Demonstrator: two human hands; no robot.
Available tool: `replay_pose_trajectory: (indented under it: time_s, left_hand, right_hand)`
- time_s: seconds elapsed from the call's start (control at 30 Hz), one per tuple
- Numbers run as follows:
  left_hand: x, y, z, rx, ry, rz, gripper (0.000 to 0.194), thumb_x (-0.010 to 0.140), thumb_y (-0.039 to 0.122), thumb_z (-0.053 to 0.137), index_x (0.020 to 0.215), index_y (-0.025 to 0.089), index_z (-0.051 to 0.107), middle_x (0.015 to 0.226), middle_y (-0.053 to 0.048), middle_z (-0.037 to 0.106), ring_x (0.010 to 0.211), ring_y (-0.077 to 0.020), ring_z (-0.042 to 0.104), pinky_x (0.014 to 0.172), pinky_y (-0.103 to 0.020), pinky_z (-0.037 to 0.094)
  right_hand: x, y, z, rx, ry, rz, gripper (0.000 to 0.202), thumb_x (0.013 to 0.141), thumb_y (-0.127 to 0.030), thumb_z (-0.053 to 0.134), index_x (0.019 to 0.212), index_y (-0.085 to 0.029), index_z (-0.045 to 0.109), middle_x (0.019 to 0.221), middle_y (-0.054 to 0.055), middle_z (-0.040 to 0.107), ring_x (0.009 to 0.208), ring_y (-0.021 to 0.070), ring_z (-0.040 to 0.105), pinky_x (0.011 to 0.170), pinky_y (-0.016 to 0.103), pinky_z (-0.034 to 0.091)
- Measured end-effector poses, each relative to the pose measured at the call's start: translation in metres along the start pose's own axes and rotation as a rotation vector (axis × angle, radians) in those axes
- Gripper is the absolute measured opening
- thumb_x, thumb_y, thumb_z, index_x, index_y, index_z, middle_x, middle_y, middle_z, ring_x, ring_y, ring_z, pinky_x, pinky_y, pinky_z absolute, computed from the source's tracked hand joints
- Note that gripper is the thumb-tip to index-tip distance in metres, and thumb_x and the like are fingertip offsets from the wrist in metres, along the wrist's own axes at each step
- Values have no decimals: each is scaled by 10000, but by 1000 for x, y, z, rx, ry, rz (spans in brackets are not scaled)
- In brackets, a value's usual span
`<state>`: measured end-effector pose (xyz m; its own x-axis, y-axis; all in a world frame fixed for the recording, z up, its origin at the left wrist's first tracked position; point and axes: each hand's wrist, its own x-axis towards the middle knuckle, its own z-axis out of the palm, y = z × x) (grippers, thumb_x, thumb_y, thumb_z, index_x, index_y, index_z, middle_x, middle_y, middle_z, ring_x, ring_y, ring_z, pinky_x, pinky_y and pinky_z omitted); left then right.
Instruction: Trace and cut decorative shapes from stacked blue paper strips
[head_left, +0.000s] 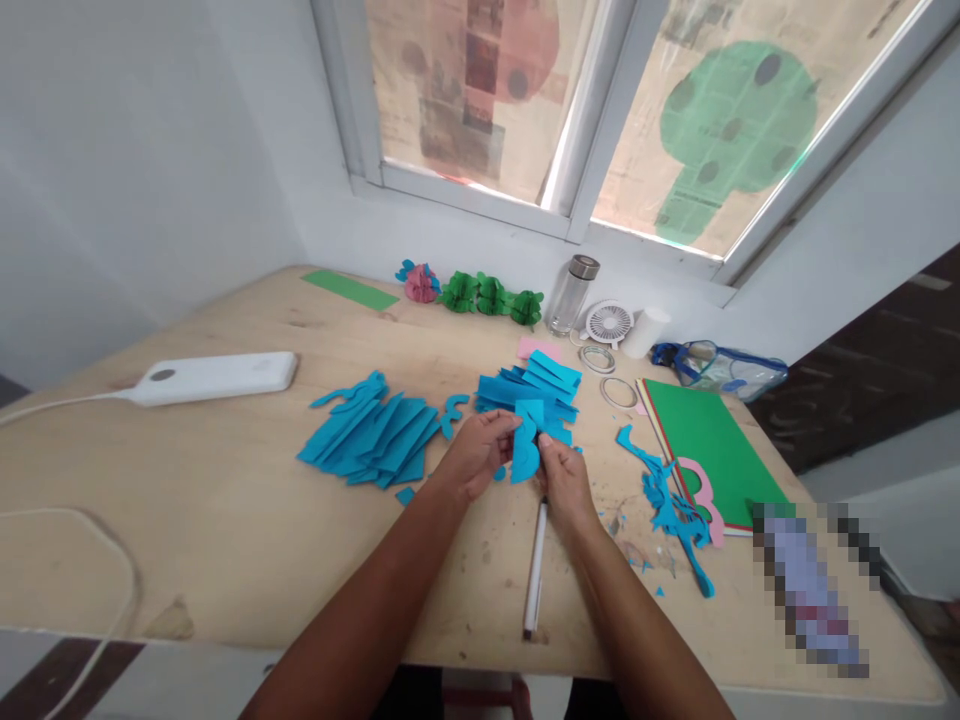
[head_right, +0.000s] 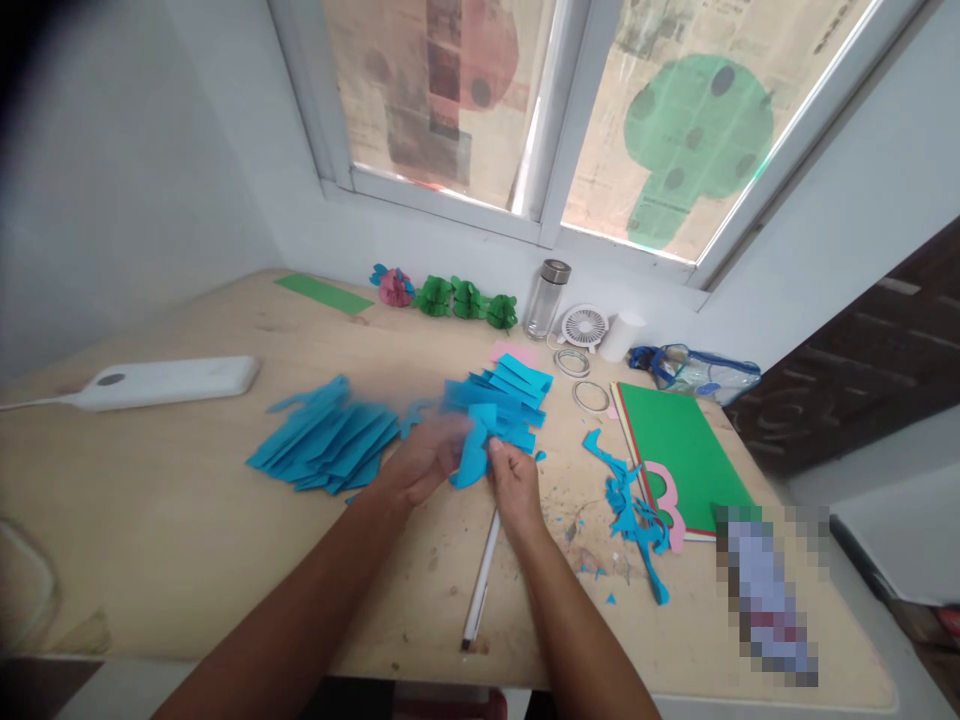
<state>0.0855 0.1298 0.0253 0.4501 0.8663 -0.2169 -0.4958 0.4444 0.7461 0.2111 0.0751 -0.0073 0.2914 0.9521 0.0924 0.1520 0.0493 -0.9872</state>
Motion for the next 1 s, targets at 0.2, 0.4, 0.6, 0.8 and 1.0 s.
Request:
replay_pose_trajectory:
  time_s: [0.2,0.4,0.6,0.8,1.0]
  left_hand:
    - [-1,1,0,-8,-30,-12,289,553,299,804,641,170,561,581,24,576,529,-113,534,496,-228,406]
    - [-2,2,2,13,27,13,314,532,305,822,680,160,586,614,19,599,558,-113,554,554,-242,445]
    - [-5,6,6,44,25,72,312,520,320,813,621,166,561,565,24,585,517,-110,520,521,-250,434]
    - [-7,10,8,57,48,131,306,545,315,798,589,173,531,527,49,544,474,-90,476,495,-233,412]
    - [-5,7,7,109,58,100,271,554,307,786,603,175,555,549,30,580,502,-108,508,520,-247,434]
  right_hand:
    - [0,0,0,9,1,-35,530,836,-651,499,553,-216,392,531,-47,338,525,113,295,498,256,241]
    - [-1,-2,1,27,-17,-1,528,835,-641,513,547,-218,384,516,-57,303,504,106,265,473,251,203]
    - [-1,-1,1,28,-16,-7,518,838,-630,514,553,-215,389,534,-56,314,509,104,266,479,252,199]
    - [-1,0,1,35,-42,-4,526,849,-621,507,543,-216,373,490,-67,314,473,92,247,465,254,177]
    - [0,-1,0,56,0,-23,519,841,-614,534,545,-208,401,516,-57,330,497,97,280,474,249,210]
